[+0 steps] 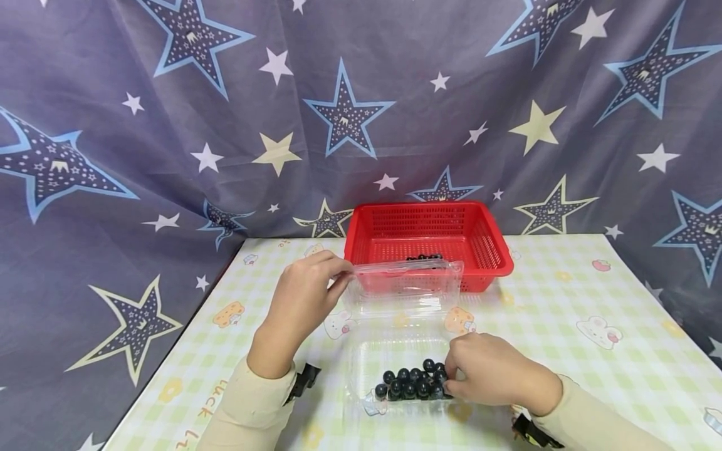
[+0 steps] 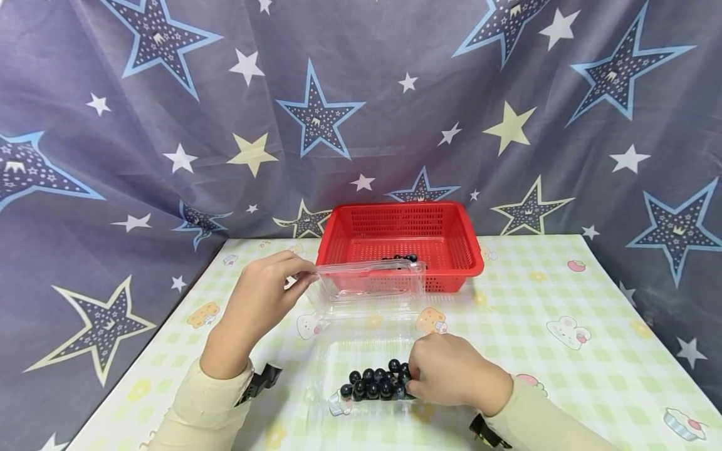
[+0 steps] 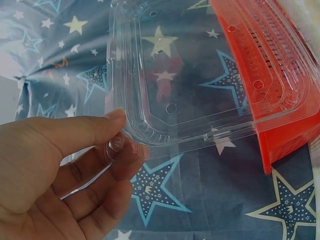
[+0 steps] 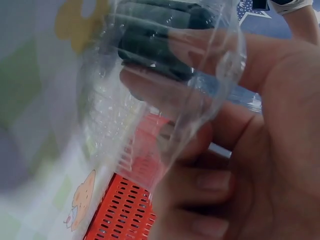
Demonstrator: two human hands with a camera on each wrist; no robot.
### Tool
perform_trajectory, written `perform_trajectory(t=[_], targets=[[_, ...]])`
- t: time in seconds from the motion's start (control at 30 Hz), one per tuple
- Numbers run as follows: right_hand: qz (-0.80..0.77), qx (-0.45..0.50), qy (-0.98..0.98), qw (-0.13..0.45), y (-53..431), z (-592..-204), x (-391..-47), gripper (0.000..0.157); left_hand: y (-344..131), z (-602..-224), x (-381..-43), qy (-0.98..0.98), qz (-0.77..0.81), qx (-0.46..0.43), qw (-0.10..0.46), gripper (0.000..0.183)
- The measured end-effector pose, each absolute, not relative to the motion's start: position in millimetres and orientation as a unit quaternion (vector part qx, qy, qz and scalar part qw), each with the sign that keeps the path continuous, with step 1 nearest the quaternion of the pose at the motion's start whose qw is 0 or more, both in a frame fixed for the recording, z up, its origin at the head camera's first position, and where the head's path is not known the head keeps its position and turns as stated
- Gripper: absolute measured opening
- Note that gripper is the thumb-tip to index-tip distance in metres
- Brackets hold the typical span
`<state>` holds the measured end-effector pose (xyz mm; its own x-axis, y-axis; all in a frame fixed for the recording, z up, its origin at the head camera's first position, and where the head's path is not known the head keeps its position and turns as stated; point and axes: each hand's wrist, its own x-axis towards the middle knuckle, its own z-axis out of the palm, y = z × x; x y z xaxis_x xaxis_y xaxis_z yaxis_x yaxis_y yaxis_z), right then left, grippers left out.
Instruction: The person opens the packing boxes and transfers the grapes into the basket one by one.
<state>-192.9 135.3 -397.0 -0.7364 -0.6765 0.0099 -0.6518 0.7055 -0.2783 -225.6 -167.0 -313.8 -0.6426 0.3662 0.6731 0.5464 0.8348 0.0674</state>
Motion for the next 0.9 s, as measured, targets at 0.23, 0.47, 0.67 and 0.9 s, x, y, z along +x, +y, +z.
perform_trajectory(t=[0.23, 0.47, 0.67, 0.9], targets=[[-0.109, -0.335, 0.936, 0.022, 128.9, -400.0, -191.0, 0.009, -167.2, -313.1, -225.4, -0.895, -0.131, -0.257, 0.340, 0.011], [-0.115, -0.330, 0.937, 0.026, 128.0, -402.3, -190.6, 0.008, -167.6, -312.0, -225.4, -0.896, -0.131, -0.258, 0.338, 0.012], [-0.131, -0.314, 0.940, 0.029, 129.3, -402.5, -189.6, 0.009, -166.8, -312.0, -225.2, -0.896, -0.132, -0.256, 0.337, 0.012], [-0.154, -0.282, 0.947, 0.013, 129.9, -399.8, -186.6, 0.014, -166.7, -312.8, -225.4, -0.897, -0.129, -0.253, 0.337, 0.012]])
